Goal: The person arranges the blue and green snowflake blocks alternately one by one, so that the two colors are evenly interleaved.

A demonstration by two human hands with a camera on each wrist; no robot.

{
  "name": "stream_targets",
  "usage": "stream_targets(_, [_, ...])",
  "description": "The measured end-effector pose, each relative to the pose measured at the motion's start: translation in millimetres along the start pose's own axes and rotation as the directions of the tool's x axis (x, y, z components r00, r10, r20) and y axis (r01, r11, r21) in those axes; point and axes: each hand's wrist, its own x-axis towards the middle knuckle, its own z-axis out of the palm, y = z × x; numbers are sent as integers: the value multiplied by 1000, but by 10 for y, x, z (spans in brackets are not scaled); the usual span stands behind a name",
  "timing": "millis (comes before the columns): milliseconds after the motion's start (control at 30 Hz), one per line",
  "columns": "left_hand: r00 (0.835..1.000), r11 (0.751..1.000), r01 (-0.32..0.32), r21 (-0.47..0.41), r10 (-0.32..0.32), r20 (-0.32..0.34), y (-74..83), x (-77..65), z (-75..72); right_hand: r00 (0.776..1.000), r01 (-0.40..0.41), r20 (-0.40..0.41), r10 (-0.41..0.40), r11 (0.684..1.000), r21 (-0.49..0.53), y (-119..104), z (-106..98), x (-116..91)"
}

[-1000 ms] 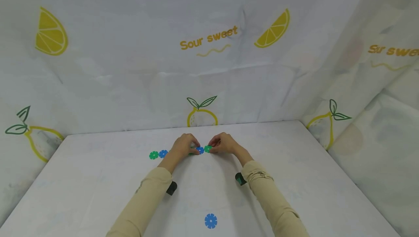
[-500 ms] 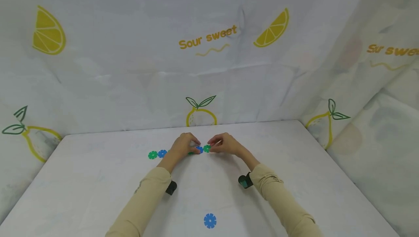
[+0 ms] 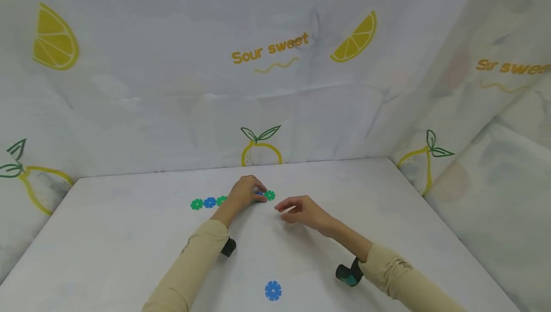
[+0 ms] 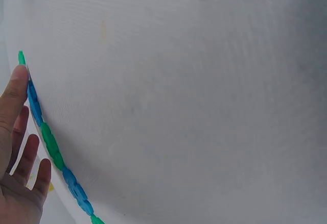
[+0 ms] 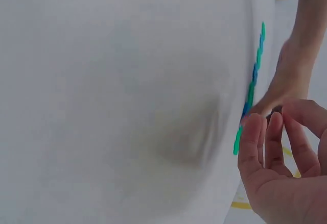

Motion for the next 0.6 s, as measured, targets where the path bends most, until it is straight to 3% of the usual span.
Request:
stream_targets(167, [999,999,39,-2,-39,-2,30,-3,-3,999,1,53,-1,1000,0,1,177,-202])
stream_targets(600, [1000,1000,28,6,-28,1,91,-19,1,990,13,138,-19,999,39,53,434,-442])
